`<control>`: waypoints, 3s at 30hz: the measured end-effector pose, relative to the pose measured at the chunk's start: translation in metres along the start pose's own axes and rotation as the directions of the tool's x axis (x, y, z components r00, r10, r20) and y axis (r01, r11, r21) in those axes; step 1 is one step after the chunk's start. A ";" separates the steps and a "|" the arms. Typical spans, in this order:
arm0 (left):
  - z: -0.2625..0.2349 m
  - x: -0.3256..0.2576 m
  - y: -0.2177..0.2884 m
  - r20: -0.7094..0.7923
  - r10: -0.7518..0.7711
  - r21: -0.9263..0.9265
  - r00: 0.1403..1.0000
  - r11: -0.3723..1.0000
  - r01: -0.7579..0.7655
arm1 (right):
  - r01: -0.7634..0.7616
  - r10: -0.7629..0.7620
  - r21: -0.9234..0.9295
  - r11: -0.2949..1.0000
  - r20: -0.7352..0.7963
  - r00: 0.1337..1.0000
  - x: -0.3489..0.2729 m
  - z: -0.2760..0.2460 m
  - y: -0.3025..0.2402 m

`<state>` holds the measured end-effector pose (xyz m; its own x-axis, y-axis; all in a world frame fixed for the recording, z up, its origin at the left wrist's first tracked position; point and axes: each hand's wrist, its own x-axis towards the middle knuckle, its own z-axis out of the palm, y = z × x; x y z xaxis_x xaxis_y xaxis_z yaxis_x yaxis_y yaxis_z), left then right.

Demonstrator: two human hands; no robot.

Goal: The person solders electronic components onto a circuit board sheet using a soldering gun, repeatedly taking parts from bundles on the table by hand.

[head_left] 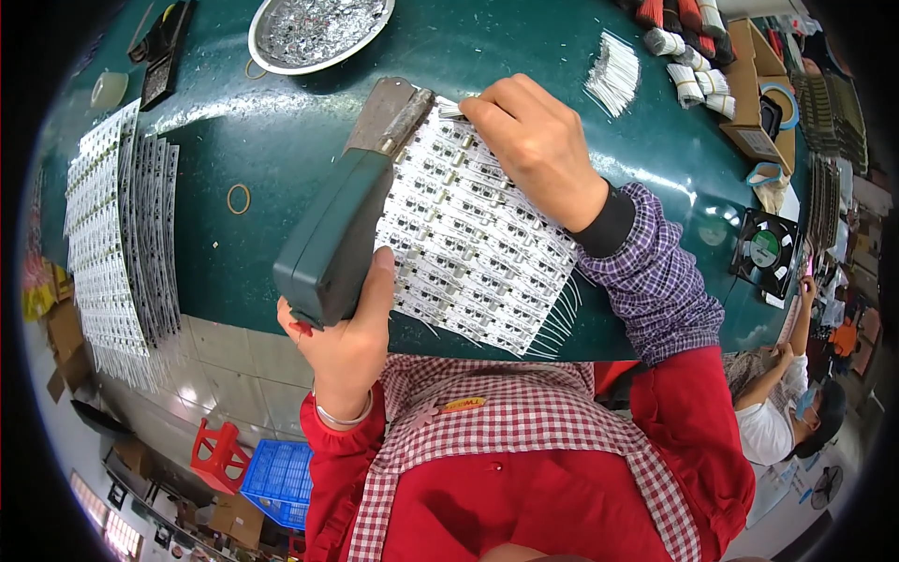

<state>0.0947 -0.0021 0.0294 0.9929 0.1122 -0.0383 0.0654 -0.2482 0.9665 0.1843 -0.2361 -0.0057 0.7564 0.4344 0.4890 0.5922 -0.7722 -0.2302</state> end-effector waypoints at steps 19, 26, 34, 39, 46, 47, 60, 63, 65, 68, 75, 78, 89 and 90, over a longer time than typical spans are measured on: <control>-0.004 -0.009 0.001 -0.080 -0.063 -0.131 0.995 0.990 0.052 | 0.090 -0.107 -0.133 0.987 -0.126 0.986 0.001 -0.001 -0.016; -0.004 -0.010 -0.005 -0.067 -0.018 -0.058 0.998 0.998 0.014 | 0.045 -0.051 -0.127 0.991 -0.046 0.998 -0.001 0.004 -0.020; -0.003 -0.009 -0.004 -0.040 -0.010 -0.032 0.999 0.999 0.009 | 0.045 -0.050 -0.123 0.991 -0.039 0.998 0.000 0.002 -0.021; -0.002 -0.006 0.000 -0.009 -0.090 -0.127 0.996 0.988 0.088 | 0.033 -0.036 -0.085 0.996 -0.033 0.999 0.000 0.000 -0.022; -0.008 -0.008 -0.002 0.009 -0.134 -0.084 0.991 0.987 0.134 | 0.035 -0.037 -0.099 0.995 -0.025 0.999 0.001 -0.001 -0.023; -0.009 -0.007 -0.002 0.017 -0.141 -0.069 0.990 0.987 0.142 | 0.036 -0.038 -0.106 0.994 -0.025 0.999 0.001 -0.001 -0.022; -0.013 -0.014 -0.015 -0.067 -0.005 -0.006 0.998 1.000 0.005 | 0.056 -0.067 -0.162 0.985 -0.064 0.996 -0.002 0.003 -0.020; -0.010 -0.014 -0.004 -0.093 -0.102 -0.046 0.990 0.994 0.099 | 0.050 -0.060 -0.170 0.984 -0.052 0.997 -0.003 0.000 -0.021; -0.010 -0.013 -0.002 -0.103 -0.095 -0.050 0.990 0.995 0.090 | 0.051 -0.064 -0.180 0.982 -0.071 0.995 -0.001 -0.007 -0.025; -0.013 -0.015 -0.003 -0.099 -0.090 -0.042 0.991 0.995 0.087 | 0.047 -0.063 -0.147 0.988 -0.102 0.993 0.001 -0.012 -0.033; -0.014 -0.015 -0.010 -0.030 -0.033 -0.048 0.999 0.998 0.031 | 0.039 -0.042 -0.059 0.998 -0.058 0.997 -0.002 0.000 -0.025; -0.011 -0.013 -0.007 -0.051 -0.027 -0.089 0.998 0.996 0.023 | 0.041 -0.044 -0.053 0.998 -0.053 0.998 -0.003 0.001 -0.024; -0.012 -0.016 -0.006 -0.019 -0.091 -0.070 0.996 0.994 0.090 | 0.045 -0.046 -0.084 0.995 -0.012 0.999 -0.001 0.002 -0.027; -0.012 -0.015 -0.006 -0.012 -0.083 -0.072 0.996 0.994 0.082 | 0.045 -0.046 -0.084 0.996 -0.011 0.999 -0.001 0.002 -0.027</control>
<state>0.0784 0.0095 0.0273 0.9829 0.1438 -0.1155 0.1393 -0.1685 0.9758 0.1682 -0.2152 -0.0018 0.7253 0.4639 0.5087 0.6002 -0.7880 -0.1370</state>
